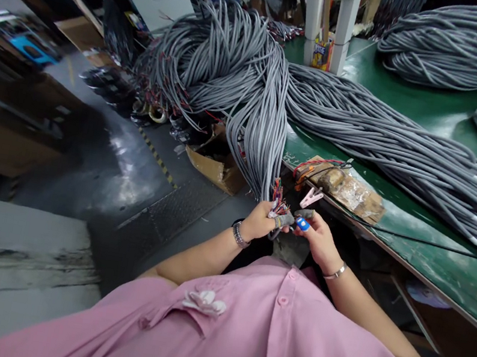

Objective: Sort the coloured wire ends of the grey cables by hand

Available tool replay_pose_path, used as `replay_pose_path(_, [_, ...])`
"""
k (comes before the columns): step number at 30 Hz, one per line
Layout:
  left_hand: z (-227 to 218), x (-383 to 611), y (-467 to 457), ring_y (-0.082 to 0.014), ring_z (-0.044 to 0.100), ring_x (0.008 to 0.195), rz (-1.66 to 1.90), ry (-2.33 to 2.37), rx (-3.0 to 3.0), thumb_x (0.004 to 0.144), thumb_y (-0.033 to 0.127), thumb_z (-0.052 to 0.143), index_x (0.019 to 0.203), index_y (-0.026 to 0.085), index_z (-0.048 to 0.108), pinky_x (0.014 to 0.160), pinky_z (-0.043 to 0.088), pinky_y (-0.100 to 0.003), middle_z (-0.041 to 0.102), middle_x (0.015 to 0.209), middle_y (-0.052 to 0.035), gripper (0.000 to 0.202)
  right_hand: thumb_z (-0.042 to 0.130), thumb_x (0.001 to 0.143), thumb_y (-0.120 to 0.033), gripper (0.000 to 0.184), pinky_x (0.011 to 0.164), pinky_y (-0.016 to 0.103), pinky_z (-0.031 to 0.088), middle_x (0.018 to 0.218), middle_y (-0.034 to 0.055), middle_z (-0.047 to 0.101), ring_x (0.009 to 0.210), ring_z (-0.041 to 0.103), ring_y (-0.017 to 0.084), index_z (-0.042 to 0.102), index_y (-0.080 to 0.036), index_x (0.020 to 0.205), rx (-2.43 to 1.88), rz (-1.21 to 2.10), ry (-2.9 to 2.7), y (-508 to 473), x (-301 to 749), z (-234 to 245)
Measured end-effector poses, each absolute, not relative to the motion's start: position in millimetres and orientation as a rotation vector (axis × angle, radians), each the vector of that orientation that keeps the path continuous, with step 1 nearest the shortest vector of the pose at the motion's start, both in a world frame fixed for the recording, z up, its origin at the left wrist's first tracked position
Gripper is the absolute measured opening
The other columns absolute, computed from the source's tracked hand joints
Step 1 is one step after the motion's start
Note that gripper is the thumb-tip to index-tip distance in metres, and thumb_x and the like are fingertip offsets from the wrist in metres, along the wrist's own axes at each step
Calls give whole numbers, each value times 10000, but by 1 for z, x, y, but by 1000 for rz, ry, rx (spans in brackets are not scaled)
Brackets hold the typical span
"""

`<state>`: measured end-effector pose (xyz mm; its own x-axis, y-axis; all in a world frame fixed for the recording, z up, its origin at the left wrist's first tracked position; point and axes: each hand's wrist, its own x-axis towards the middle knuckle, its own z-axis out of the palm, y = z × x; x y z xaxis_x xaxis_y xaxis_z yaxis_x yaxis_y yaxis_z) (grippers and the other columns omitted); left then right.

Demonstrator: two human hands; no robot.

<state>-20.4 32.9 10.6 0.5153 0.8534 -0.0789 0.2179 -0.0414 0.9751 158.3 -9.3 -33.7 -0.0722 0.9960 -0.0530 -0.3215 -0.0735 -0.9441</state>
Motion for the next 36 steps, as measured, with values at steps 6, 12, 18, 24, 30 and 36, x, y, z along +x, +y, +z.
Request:
replay_pose_path(6, [6, -23, 34, -113, 588, 566, 649, 965, 1553, 783, 446, 673, 751, 95, 669, 541, 446, -203, 671, 657, -60, 352, 741, 761, -382, 182, 645, 263, 465, 742, -3, 632, 658, 537, 126, 686, -212, 795, -939, 1346, -963, -8, 147, -26])
replay_pose_path(12, [1, -29, 35, -104, 559, 582, 556, 983, 1745, 756, 395, 708, 715, 97, 694, 569, 435, -198, 651, 639, -31, 301, 731, 771, -384, 181, 580, 282, 465, 685, -10, 615, 585, 534, 132, 655, -220, 783, -900, 1379, -1012, -4, 141, -13])
replay_pose_path(18, [9, -25, 32, -131, 606, 618, 754, 961, 1539, 800, 458, 664, 731, 95, 700, 604, 473, -229, 686, 692, -77, 372, 723, 773, -420, 226, 573, 262, 431, 685, -11, 630, 589, 519, 124, 647, -211, 811, -978, 1319, -969, -1, 140, -20])
replay_pose_path(24, [11, -25, 33, -134, 609, 603, 737, 951, 1529, 789, 482, 672, 695, 99, 692, 598, 468, -233, 688, 674, -84, 394, 726, 774, -401, 222, 587, 253, 415, 753, -1, 650, 638, 536, 127, 673, -219, 889, -941, 1399, -909, -2, 141, -24])
replay_pose_path(30, [9, -24, 33, -116, 574, 557, 695, 982, 1535, 764, 498, 687, 666, 102, 673, 559, 448, -217, 665, 629, -68, 408, 738, 755, -374, 202, 598, 265, 417, 722, -1, 651, 628, 542, 131, 681, -205, 850, -940, 1449, -884, 0, 137, -20])
replay_pose_path(36, [16, -26, 34, -104, 559, 542, 663, 912, 1502, 774, 469, 684, 668, 103, 657, 546, 438, -213, 652, 622, -57, 382, 764, 710, -314, 193, 511, 214, 388, 577, -67, 507, 498, 399, 74, 607, -204, 728, -928, 1516, -489, 6, 140, -23])
